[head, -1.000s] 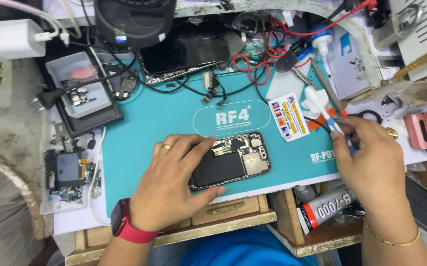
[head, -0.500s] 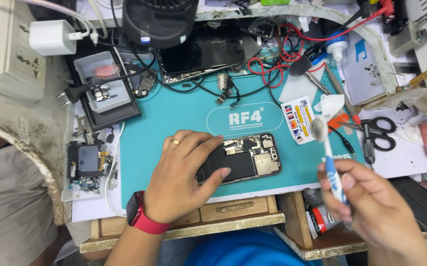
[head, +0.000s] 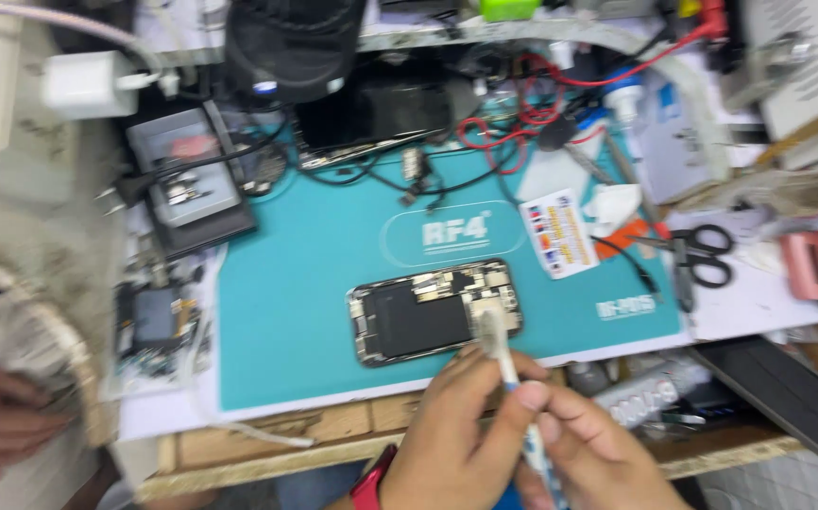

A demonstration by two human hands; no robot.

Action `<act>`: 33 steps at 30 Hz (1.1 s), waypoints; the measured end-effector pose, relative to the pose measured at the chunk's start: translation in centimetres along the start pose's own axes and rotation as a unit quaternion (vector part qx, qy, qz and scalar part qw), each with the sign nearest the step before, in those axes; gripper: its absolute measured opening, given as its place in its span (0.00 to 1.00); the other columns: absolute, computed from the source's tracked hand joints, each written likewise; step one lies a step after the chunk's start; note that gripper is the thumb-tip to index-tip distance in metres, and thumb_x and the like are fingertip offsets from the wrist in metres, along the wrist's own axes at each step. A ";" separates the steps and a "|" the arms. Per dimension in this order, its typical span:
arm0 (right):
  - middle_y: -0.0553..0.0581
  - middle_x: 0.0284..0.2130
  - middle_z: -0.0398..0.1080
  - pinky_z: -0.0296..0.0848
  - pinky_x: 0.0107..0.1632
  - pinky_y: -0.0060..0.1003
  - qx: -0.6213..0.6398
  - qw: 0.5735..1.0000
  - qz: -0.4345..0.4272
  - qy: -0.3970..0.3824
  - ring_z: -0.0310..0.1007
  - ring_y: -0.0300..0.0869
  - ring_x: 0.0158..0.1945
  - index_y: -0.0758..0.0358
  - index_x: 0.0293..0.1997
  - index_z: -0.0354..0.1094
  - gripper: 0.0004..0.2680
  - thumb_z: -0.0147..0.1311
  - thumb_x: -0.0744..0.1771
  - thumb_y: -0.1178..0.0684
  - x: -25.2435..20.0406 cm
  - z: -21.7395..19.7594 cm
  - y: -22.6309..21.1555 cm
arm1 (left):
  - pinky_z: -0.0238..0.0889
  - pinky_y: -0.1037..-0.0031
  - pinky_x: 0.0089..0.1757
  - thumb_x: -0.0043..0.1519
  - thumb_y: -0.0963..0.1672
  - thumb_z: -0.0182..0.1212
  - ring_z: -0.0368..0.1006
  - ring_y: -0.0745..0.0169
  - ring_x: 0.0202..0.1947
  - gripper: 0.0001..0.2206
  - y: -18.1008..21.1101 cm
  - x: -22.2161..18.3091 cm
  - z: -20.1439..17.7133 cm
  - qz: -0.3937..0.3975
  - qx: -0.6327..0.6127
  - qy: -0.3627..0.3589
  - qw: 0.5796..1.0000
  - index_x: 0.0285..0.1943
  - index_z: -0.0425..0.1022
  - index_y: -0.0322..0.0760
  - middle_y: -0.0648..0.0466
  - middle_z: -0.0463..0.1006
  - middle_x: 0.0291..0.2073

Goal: Cleaning and inspecting internal components of a disassembled smartphone using a toothbrush, cleaning solution, and precision tools.

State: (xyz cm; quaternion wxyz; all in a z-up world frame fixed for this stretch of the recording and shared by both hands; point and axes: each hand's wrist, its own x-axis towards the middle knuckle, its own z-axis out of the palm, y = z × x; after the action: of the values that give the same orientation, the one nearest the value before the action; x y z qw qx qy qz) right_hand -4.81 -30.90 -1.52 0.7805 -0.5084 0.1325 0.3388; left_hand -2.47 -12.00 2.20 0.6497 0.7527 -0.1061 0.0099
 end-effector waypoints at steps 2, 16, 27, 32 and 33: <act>0.60 0.30 0.75 0.70 0.34 0.34 -0.229 0.968 -0.104 -0.004 0.75 0.41 0.31 0.54 0.62 0.70 0.16 0.54 0.67 0.48 -0.3 0.7 -3.3 | 0.68 0.73 0.40 0.67 0.47 0.50 0.77 0.64 0.37 0.13 -0.5 -0.9 1.2 -0.092 -0.112 0.040 0.989 0.44 0.80 0.39 0.55 0.85 0.40; 0.51 0.47 0.72 0.67 0.45 0.31 -0.435 0.642 -0.309 0.550 0.74 0.35 0.46 0.55 0.61 0.64 0.02 0.48 0.81 0.53 -2.7 -30.0 -11.0 | 0.57 0.74 0.22 0.65 0.45 0.58 0.62 0.64 0.17 0.18 -5.4 -6.6 1.5 -0.343 -0.259 0.041 0.902 0.62 0.76 0.36 0.55 0.65 0.23; 0.62 0.28 0.78 0.76 0.43 0.30 -0.466 0.778 -0.247 0.341 0.82 0.43 0.35 0.70 0.44 0.74 0.04 0.57 0.70 0.59 0.1 -2.8 -9.9 | 0.58 0.75 0.28 0.70 0.51 0.55 0.68 0.65 0.20 0.19 -4.5 -5.4 0.6 -0.453 -0.313 -0.071 0.832 0.35 0.79 0.32 0.49 0.76 0.18; 0.50 0.35 0.80 0.71 0.52 0.31 -0.597 0.686 -0.244 0.336 0.78 0.36 0.44 0.60 0.51 0.75 0.06 0.51 0.74 0.54 1.1 -5.4 -9.9 | 0.49 0.77 0.23 0.67 0.55 0.53 0.61 0.69 0.16 0.22 -4.6 -7.1 -0.9 -0.392 -0.237 -0.027 0.888 0.28 0.76 0.37 0.54 0.68 0.13; 0.48 0.41 0.79 0.68 0.56 0.31 -0.605 0.674 -0.254 0.340 0.76 0.36 0.48 0.59 0.53 0.75 0.06 0.49 0.75 0.55 0.2 -6.5 -10.1 | 0.44 0.75 0.18 0.66 0.55 0.52 0.58 0.67 0.11 0.23 -5.7 -8.2 -0.7 -0.330 -0.253 0.010 0.909 0.27 0.75 0.36 0.52 0.66 0.09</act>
State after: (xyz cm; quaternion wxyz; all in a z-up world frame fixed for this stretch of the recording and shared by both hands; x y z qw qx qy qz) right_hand 2.87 -39.12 2.57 0.2592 -0.9635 0.0203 -0.0630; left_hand -9.43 -9.31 -4.54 0.7854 0.5554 0.1559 -0.2247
